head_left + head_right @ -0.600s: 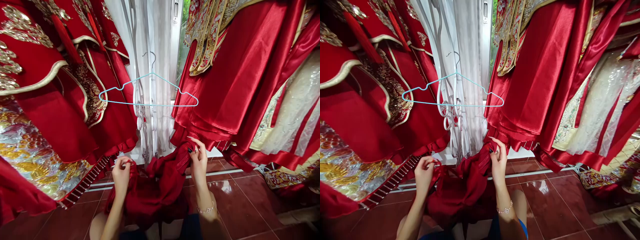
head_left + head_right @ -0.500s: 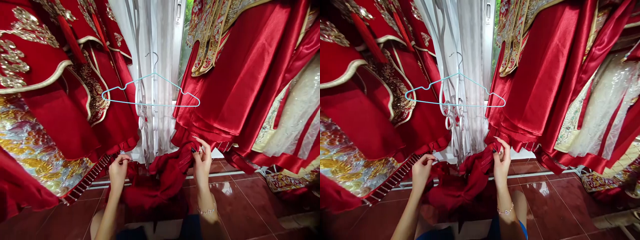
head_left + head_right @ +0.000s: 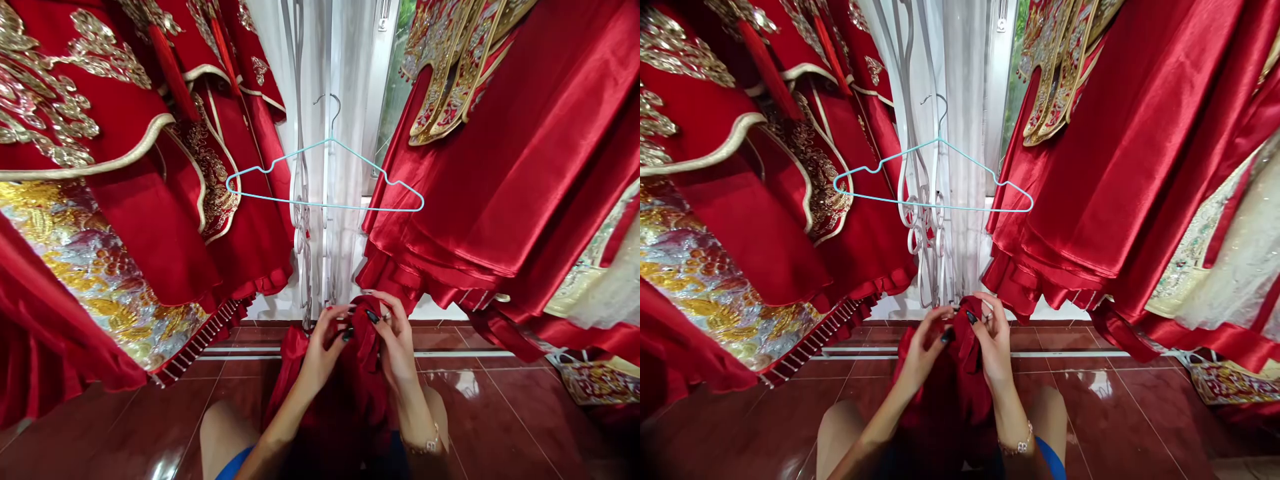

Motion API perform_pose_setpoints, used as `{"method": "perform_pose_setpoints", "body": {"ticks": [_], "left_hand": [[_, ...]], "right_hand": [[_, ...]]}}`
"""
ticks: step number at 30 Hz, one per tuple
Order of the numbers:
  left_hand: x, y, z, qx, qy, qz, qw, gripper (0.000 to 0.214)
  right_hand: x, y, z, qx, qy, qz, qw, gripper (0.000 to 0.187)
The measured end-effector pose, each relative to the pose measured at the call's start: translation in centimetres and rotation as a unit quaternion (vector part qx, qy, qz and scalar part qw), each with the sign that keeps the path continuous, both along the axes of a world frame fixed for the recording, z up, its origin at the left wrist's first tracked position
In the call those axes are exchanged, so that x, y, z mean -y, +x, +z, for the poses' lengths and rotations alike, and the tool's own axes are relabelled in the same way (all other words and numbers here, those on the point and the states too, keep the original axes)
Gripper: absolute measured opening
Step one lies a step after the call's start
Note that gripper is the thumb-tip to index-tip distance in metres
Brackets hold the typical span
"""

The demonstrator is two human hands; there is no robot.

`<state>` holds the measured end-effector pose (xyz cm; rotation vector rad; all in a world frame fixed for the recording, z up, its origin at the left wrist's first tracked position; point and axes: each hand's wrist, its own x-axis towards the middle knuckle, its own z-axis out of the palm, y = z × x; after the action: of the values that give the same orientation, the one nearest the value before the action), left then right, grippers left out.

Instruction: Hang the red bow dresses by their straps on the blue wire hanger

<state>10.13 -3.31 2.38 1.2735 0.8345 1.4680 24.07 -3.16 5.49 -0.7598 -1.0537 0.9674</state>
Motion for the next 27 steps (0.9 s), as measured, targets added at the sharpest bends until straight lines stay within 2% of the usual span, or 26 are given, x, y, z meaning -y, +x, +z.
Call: {"method": "perform_pose_setpoints", "body": {"ticks": [3, 6, 8, 11, 14, 19, 23, 27], "left_hand": [[-0.7, 0.6, -0.6, -0.04, 0.02, -0.016, 0.999, 0.043], [-0.6, -0.1, -1.8, -0.055, 0.003, -0.03, 0.998, 0.045], [-0.1, -0.5, -2.5, -0.053, -0.017, -0.02, 0.998, 0.048], [1.0, -0.9, -3.0, -0.062, -0.036, 0.006, 0.997, 0.042], [2.1, -1.2, -2.6, -0.118, -0.039, 0.0, 0.992, 0.034], [3.4, -1.5, -1.6, -0.127, -0.032, -0.024, 0.991, 0.044], [3.5, -1.7, -1.3, -0.218, 0.005, 0.01, 0.976, 0.038], [3.3, -1.9, -1.3, -0.294, 0.089, 0.023, 0.951, 0.042]], "right_hand": [[0.6, 0.1, 0.2, 0.006, -0.01, 0.061, 0.998, 0.03], [0.6, 0.7, -0.1, 0.013, -0.043, 0.166, 0.985, 0.038], [0.5, 1.0, -0.5, 0.007, -0.06, 0.208, 0.976, 0.043], [0.5, 1.0, -1.2, -0.006, -0.061, 0.224, 0.973, 0.038], [0.8, 0.8, -1.4, 0.005, -0.055, 0.262, 0.964, 0.034], [1.3, 0.9, -1.1, 0.032, -0.029, 0.304, 0.952, 0.034], [1.3, 1.2, -1.2, 0.065, -0.018, 0.318, 0.946, 0.033], [1.4, 0.8, -1.6, 0.045, -0.044, 0.324, 0.944, 0.037]]}}
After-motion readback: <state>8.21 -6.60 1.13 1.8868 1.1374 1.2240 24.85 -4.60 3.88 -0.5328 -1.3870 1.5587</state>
